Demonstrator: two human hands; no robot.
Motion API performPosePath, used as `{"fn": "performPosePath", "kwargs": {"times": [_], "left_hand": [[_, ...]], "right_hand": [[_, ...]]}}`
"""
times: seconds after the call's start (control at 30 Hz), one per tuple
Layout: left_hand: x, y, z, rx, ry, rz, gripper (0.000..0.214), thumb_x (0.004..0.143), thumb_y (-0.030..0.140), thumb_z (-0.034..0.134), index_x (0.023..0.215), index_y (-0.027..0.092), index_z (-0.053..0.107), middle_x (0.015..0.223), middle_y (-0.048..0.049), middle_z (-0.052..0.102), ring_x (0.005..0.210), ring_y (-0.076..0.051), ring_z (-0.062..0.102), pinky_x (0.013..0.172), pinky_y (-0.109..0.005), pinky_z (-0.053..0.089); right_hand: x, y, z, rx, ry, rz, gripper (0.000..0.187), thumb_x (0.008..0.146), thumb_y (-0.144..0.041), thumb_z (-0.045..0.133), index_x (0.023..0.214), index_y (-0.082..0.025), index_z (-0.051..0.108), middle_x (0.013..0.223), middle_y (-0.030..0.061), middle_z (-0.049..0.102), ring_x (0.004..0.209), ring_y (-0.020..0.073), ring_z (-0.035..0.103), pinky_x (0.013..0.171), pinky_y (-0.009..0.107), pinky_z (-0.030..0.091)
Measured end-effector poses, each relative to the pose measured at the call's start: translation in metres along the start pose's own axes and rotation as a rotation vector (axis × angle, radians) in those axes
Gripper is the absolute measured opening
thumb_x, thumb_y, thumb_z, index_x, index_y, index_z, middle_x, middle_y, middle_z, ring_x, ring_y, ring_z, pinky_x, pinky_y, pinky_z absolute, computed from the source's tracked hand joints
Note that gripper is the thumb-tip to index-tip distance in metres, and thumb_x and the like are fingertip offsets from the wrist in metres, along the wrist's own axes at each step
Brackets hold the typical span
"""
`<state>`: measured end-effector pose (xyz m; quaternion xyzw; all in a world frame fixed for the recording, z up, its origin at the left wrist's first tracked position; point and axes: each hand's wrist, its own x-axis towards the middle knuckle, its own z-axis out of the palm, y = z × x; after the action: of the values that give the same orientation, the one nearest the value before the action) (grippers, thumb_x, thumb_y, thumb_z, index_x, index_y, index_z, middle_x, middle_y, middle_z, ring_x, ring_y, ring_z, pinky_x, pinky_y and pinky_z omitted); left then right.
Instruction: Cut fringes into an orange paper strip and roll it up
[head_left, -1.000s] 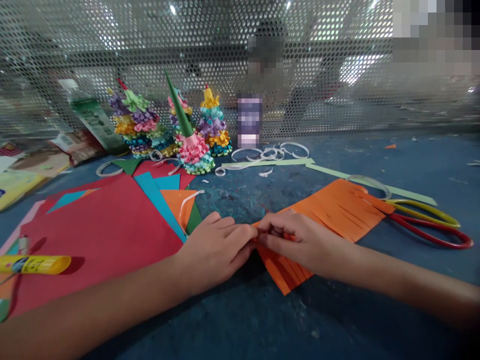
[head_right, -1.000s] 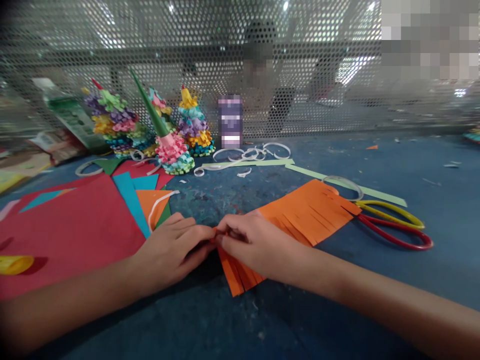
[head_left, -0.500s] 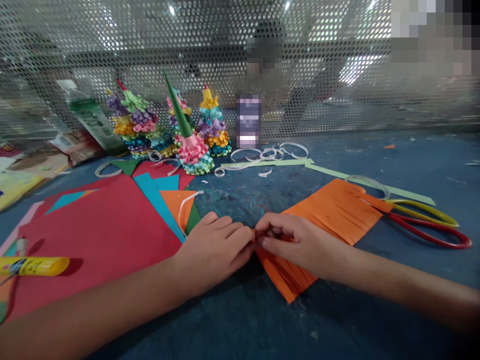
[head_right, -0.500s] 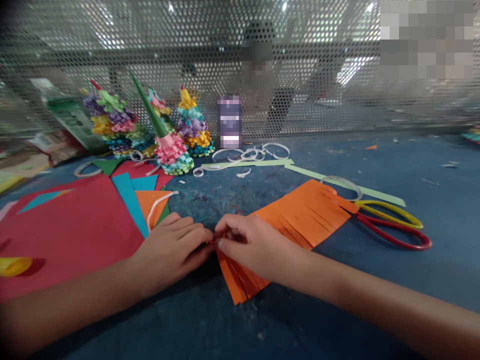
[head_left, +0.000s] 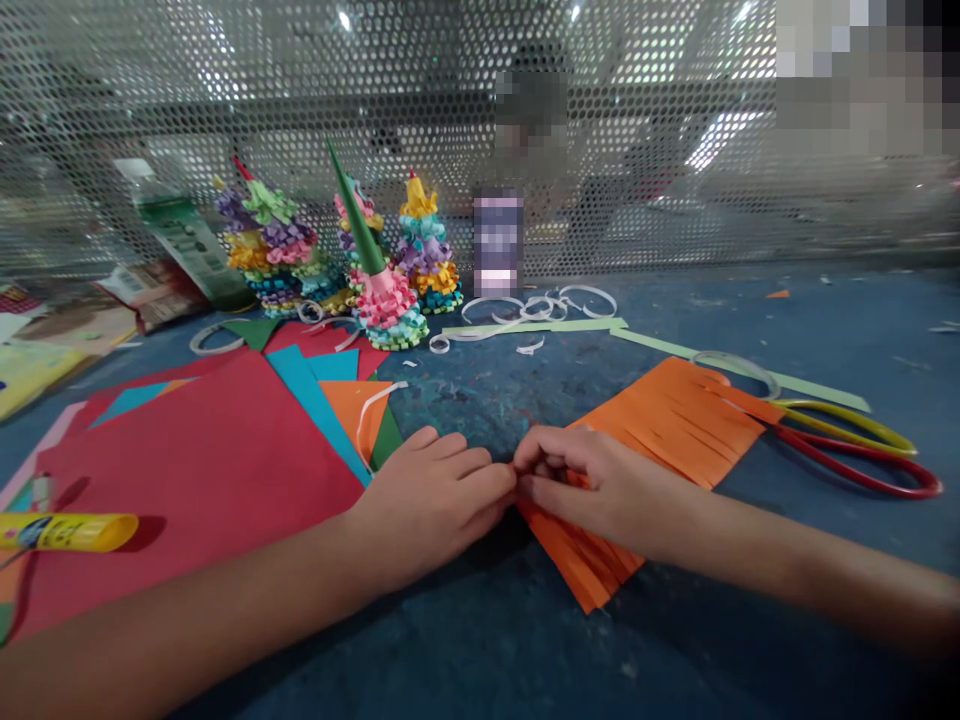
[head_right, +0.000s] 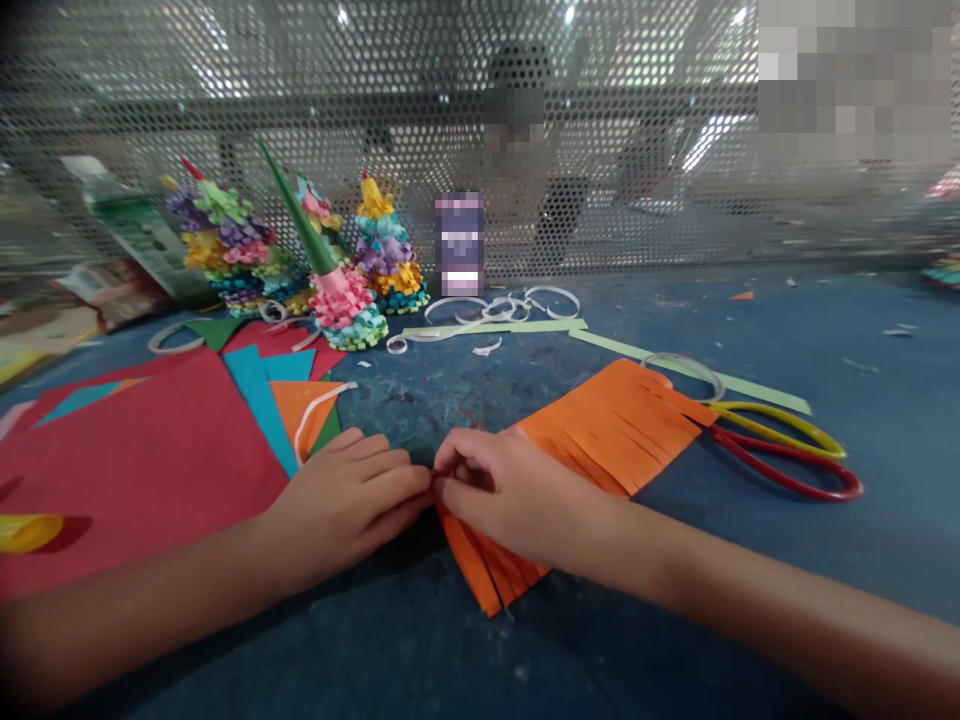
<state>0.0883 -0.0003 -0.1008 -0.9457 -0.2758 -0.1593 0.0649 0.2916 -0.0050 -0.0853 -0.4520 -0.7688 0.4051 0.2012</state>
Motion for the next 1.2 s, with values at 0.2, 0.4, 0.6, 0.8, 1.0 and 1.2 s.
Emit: {"fn": "performPosePath", "kwargs": {"times": [0.2,0.4,0.6,0.8,1.0,1.2], "left_hand": [[-0.0002,0.0011,0.0002,0.004,0.009,-0.027,0.025,0.098,0.030,0.036,0.088,0.019,0.056,0.076,0.0007,0.061,0.069,-0.016,0.050,0.063,-0.032,0.027],[0.0008,0.0029,-0.0024,-0.011,0.032,-0.015,0.026,0.099,0.028,0.032,0.090,0.017,0.054,0.077,0.0001,0.062,0.069,-0.016,0.050,0.064,-0.032,0.028],[-0.0001,0.0023,-0.0036,0.020,0.036,0.012,0.026,0.099,0.026,0.033,0.086,0.018,0.055,0.074,0.0014,0.062,0.067,-0.016,0.048,0.062,-0.032,0.027],[0.0005,0.0026,-0.0029,0.013,0.048,0.000,0.025,0.098,0.028,0.036,0.086,0.019,0.055,0.076,0.0013,0.062,0.067,-0.015,0.049,0.062,-0.032,0.029],[0.0002,0.0040,-0.0018,-0.005,0.080,0.033,0.022,0.097,0.030,0.040,0.087,0.017,0.055,0.077,0.0008,0.063,0.068,-0.015,0.051,0.062,-0.032,0.030],[0.0002,0.0047,-0.0024,0.006,0.074,0.036,0.017,0.096,0.023,0.039,0.092,0.016,0.054,0.078,-0.0001,0.063,0.067,-0.016,0.051,0.061,-0.033,0.030]], "right_hand": [[-0.0004,0.0007,-0.0015,0.035,-0.040,0.014,0.008,0.085,-0.019,0.050,0.084,-0.018,0.057,0.067,-0.0025,0.056,0.061,0.0109,0.051,0.056,0.022,0.040],[-0.0005,0.0005,-0.0011,0.113,-0.081,0.050,0.012,0.088,-0.022,0.047,0.082,-0.018,0.056,0.067,-0.0026,0.055,0.060,0.0099,0.048,0.054,0.021,0.038],[-0.0015,0.0013,-0.0006,0.020,-0.002,0.012,0.012,0.088,-0.026,0.049,0.081,-0.019,0.055,0.059,-0.0055,0.048,0.052,0.0092,0.042,0.048,0.021,0.032],[-0.0008,0.0009,-0.0012,0.070,-0.036,0.003,0.005,0.084,-0.021,0.050,0.082,-0.019,0.054,0.062,-0.0048,0.051,0.056,0.0099,0.047,0.051,0.021,0.036],[-0.0005,0.0019,0.0015,0.112,-0.072,0.042,0.009,0.084,-0.018,0.046,0.078,-0.019,0.054,0.063,-0.0043,0.050,0.056,0.0098,0.044,0.050,0.021,0.034],[0.0003,0.0005,-0.0002,0.145,-0.093,0.080,0.010,0.081,-0.015,0.048,0.075,-0.018,0.055,0.060,-0.0049,0.049,0.053,0.0090,0.042,0.048,0.021,0.032]]}}
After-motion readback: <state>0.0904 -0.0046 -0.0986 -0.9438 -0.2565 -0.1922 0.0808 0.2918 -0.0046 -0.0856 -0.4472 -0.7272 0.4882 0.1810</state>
